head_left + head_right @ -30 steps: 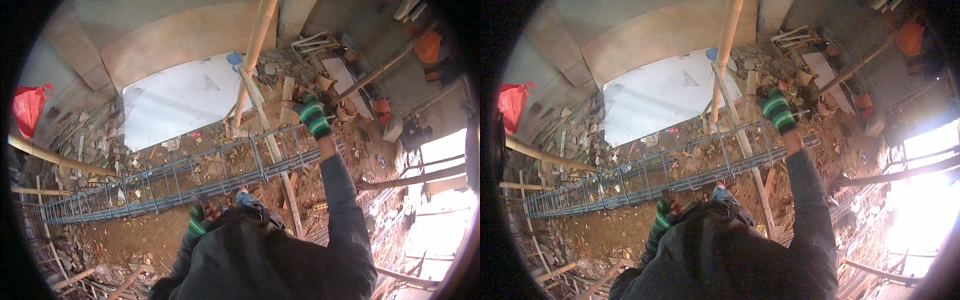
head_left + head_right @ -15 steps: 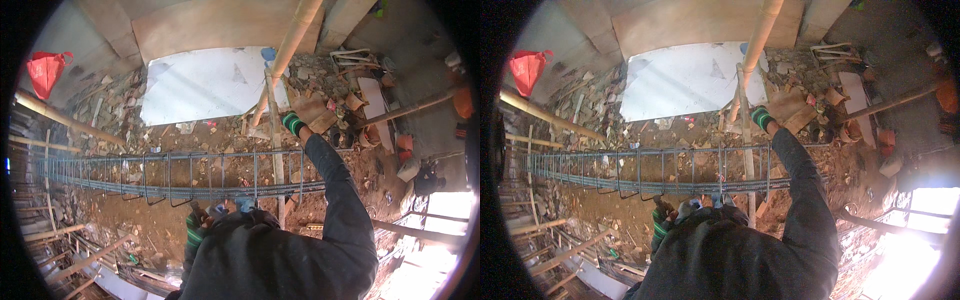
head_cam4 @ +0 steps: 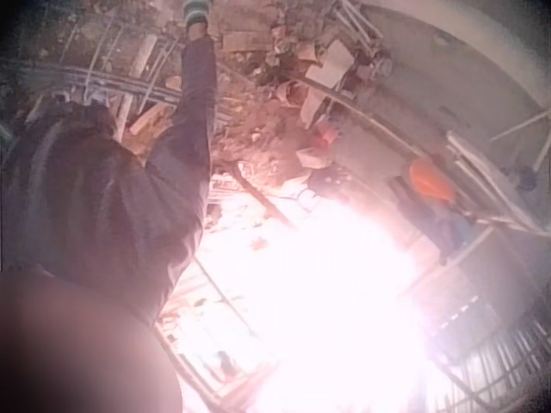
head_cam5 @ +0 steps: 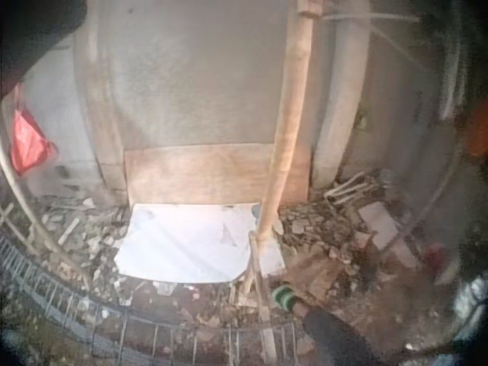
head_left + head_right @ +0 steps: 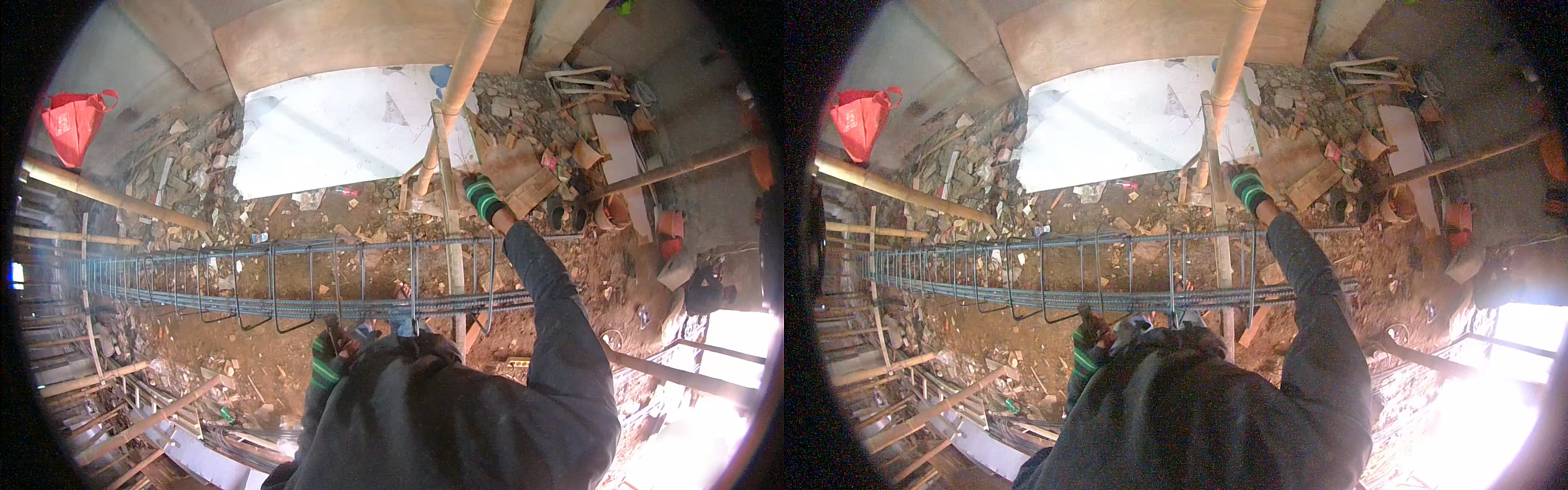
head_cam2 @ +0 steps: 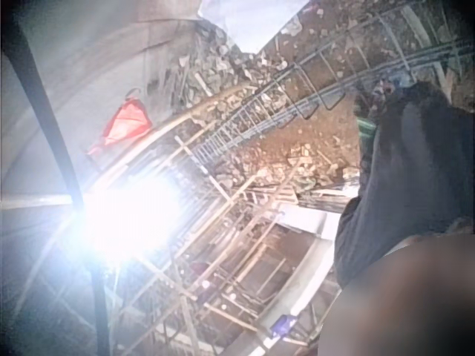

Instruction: The person assembles a rebar cage by hand on a construction site. They position a long rebar ladder on bamboo scaffolding, then use pliers to twist and secure wire ties at the intersections of the rebar grid.

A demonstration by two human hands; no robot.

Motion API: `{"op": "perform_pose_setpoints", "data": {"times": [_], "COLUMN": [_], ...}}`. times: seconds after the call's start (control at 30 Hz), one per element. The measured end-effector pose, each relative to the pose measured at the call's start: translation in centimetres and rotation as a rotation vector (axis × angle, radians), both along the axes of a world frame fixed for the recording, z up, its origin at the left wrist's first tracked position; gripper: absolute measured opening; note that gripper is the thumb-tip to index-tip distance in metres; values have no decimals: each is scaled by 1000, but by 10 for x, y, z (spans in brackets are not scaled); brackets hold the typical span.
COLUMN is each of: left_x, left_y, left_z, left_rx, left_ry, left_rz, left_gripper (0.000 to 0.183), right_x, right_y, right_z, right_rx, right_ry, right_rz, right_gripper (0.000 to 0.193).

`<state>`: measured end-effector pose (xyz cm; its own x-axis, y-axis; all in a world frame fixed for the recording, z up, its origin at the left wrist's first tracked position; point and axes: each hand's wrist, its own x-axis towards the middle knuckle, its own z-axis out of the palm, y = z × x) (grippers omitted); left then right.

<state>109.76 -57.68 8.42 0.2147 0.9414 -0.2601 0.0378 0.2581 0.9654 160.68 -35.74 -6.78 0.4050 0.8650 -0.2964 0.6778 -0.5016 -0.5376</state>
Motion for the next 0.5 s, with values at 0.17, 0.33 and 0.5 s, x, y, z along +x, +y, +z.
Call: {"op": "perform_pose_setpoints", "data": {"times": [0.17,0.33,0.5], "left_x": [-3,14,37], "left_y": [7,17,44], "left_z": [-7,5,40], "left_rx": [23,12,-55], "left_ry": [129,39,-201], "left_rz": [-86,-36,-57], "left_gripper": [31,28,29], "right_x": [30,52,40], "right_y": [-7,-38,-112], "right_z": [10,59,164], "right_rx": [42,19,342], "right_ry": [-156,-484,-389], "right_rz": [-97,65,-67], "right_gripper": [70,38,40]}}
